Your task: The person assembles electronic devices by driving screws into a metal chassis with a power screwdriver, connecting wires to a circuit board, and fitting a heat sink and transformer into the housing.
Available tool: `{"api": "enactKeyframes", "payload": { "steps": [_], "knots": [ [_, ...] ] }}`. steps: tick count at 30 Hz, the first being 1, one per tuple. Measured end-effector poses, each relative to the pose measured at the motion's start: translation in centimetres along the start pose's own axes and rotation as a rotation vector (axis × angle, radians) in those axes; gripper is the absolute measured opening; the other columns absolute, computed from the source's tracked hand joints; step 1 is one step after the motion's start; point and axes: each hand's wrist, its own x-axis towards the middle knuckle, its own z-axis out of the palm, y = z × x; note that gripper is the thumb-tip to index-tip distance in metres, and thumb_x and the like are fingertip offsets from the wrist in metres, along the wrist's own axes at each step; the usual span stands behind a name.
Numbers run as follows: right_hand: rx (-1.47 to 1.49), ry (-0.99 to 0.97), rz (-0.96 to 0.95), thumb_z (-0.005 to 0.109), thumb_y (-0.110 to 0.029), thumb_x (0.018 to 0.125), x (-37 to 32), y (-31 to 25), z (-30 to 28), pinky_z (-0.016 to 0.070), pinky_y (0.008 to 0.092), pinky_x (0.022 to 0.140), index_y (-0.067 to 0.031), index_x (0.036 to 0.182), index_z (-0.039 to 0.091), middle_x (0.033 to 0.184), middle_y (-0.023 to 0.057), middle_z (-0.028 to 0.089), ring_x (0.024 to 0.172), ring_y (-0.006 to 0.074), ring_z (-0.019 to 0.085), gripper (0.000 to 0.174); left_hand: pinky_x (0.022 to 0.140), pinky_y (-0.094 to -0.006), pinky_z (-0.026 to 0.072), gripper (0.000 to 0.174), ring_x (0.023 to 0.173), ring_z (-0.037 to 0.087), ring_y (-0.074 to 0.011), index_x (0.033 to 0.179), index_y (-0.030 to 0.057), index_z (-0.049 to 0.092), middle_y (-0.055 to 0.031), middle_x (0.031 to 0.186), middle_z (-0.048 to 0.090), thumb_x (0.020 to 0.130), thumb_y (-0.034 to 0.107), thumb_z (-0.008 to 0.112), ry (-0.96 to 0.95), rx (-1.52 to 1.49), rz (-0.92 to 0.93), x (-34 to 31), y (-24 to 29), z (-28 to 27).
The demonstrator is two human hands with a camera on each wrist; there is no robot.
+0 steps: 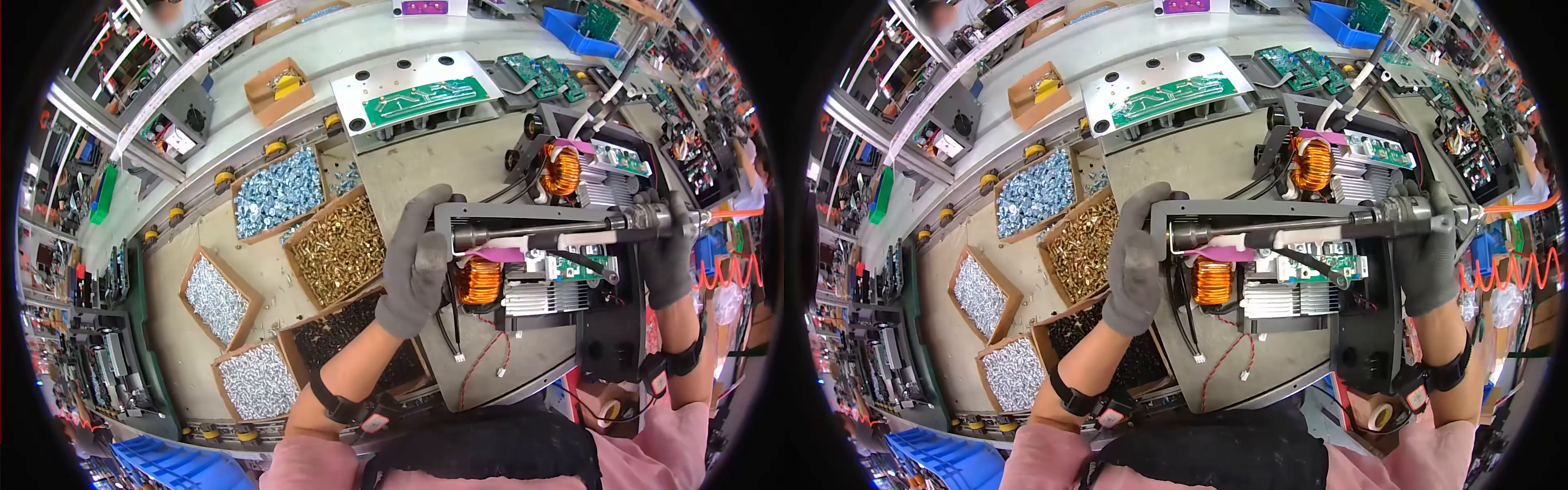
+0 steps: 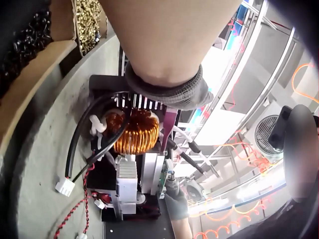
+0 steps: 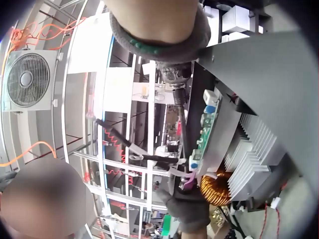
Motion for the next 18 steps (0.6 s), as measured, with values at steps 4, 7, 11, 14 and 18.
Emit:
{"api": "enactKeyframes", "payload": {
  "steps": [4, 7, 11, 14, 18],
  "knots": [
    [-0.173, -0.178, -0.234, 0.045, -0.026, 0.098, -0.9, 1.1, -1.4, 0.0485, 0.0428, 0.096, 0.0021, 0.131, 0.035, 0.122, 0.0186, 0.051, 0.109, 0.0281, 0.056, 0.045, 0.093, -0.0332, 0.0428, 0.081, 0.107, 0.056, -0.0246, 0.127, -0.0062, 0.043, -0.0173, 0.114, 0.054, 0.089, 0.065, 0.038, 0.027, 0.041, -0.095, -0.3, 0.0, 0.0],
    [0.042, -0.11, -0.048, 0.051, -0.023, 0.096, -0.5, 0.6, -1.4, 0.0494, 0.0382, 0.091, 0.0056, 0.131, 0.039, 0.109, 0.0161, 0.059, 0.101, 0.0237, 0.059, 0.047, 0.093, -0.0336, 0.043, 0.08, 0.107, 0.056, -0.0247, 0.127, -0.0062, 0.043, -0.0181, 0.113, 0.055, 0.09, 0.065, 0.037, 0.03, -0.019, -0.06, -0.3, -0.2, 0.0],
    [0.177, -0.157, 0.055, 0.043, -0.024, 0.098, -0.8, 0.4, -1.8, 0.0446, 0.0463, 0.101, -0.0031, 0.134, 0.033, 0.125, 0.02, 0.048, 0.118, 0.0311, 0.05, 0.042, 0.093, -0.034, 0.0431, 0.083, 0.107, 0.056, -0.0244, 0.127, -0.0058, 0.043, -0.0179, 0.114, 0.055, 0.088, 0.068, 0.038, 0.03, -0.012, -0.095, -0.1, 0.6, 0.1],
    [0.145, -0.165, 0.008, 0.046, -0.025, 0.097, -1.9, 0.8, 0.0, 0.0441, 0.0446, 0.1, 0.0004, 0.127, 0.039, 0.119, 0.0183, 0.053, 0.113, 0.029, 0.053, 0.041, 0.094, -0.0339, 0.0429, 0.087, 0.108, 0.055, -0.0235, 0.127, -0.0053, 0.042, -0.0171, 0.116, 0.055, 0.086, 0.071, 0.039, 0.002, 0.0, -0.095, -0.1, 0.7, -0.1],
    [0.23, -0.202, 0.073, 0.054, -0.025, 0.091, -2.3, 0.5, -0.1, 0.0435, 0.0433, 0.098, 0.0002, 0.112, 0.052, 0.115, 0.0154, 0.058, 0.108, 0.0277, 0.056, 0.033, 0.095, -0.034, 0.0423, 0.09, 0.108, 0.054, -0.0224, 0.126, -0.0048, 0.042, -0.0167, 0.116, 0.055, 0.083, 0.074, 0.041, 0.006, -0.02, -0.073, 0.1, 1.3, 0.2]
  ]
}}
